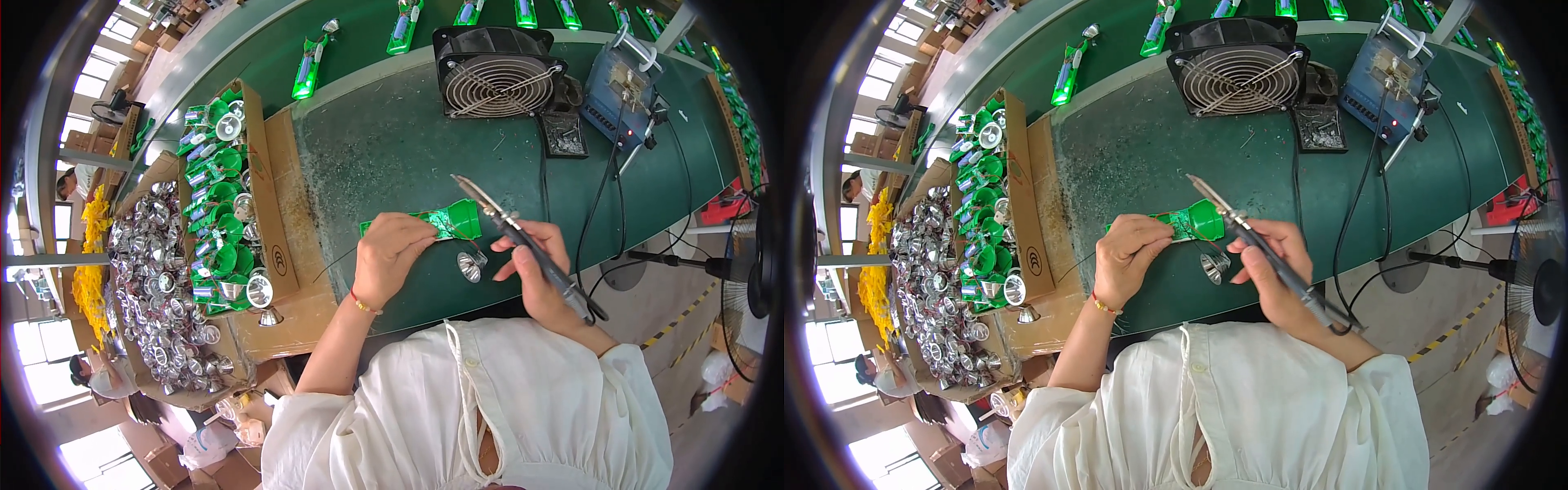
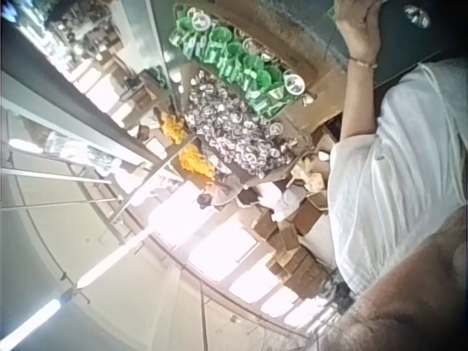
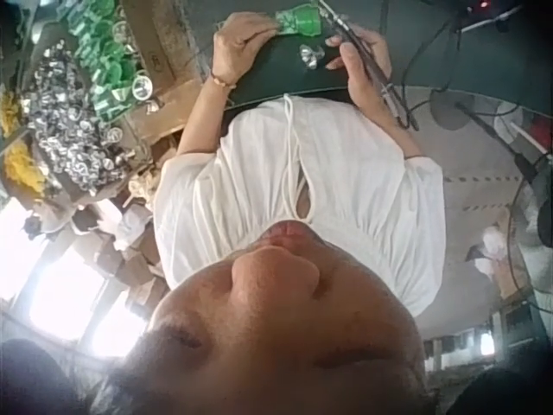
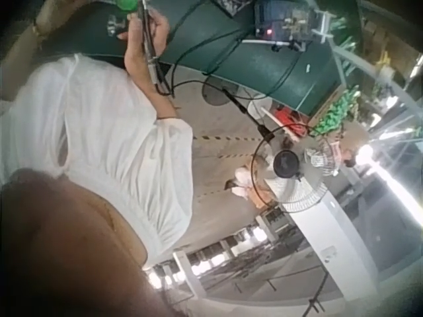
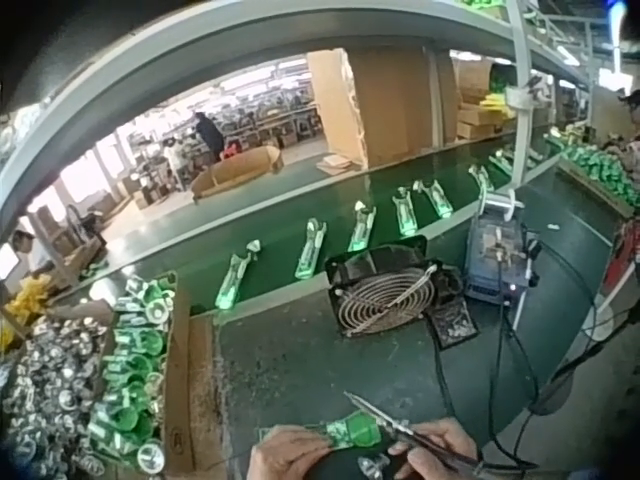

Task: Soldering internal components and wires into green plastic flashlight housings on an assembly line.

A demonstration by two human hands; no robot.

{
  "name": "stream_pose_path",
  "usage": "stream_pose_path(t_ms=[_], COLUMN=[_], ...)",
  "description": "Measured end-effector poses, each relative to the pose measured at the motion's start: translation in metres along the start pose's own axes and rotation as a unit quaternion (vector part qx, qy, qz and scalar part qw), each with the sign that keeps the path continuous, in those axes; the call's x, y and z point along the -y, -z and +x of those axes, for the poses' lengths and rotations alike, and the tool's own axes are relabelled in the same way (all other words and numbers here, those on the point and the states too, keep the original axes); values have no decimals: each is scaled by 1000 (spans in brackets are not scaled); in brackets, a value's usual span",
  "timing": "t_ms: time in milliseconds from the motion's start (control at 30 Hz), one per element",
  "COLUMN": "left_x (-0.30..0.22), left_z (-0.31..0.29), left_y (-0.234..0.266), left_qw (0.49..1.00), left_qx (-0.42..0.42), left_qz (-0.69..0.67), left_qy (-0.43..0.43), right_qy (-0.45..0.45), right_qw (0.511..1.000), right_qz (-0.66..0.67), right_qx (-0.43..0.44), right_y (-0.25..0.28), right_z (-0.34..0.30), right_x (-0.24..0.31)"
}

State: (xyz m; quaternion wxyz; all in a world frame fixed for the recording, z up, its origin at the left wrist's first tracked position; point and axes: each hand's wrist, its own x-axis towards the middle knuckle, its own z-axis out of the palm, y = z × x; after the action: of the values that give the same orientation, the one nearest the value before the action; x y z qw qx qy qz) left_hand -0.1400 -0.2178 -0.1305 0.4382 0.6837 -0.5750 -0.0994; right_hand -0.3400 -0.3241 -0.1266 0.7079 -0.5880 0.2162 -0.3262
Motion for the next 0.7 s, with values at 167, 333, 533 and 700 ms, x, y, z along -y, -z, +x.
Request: stream_pose_path(t_ms=[167,333,533,700], left_x=[-4,-6,-8,-9], left_z=[1,1,2,8], left_y=[-1,-1,-7,-8], left_qw=[1000,998,991,991], left_qx=[2,-4,-60,-35], left_qz=[-3,-7,39,56], left_qy=[18,60,110,117], right_qy=[-19,14,44,100], right_qw=[991,990,998,979], right_qz=[115,137,-3,-179], right_qx=[71,33,40,23], right_y=[-18,-19,1,7], right_z=[0,8,-3,-5], right_x=[-10,-12,4,5])
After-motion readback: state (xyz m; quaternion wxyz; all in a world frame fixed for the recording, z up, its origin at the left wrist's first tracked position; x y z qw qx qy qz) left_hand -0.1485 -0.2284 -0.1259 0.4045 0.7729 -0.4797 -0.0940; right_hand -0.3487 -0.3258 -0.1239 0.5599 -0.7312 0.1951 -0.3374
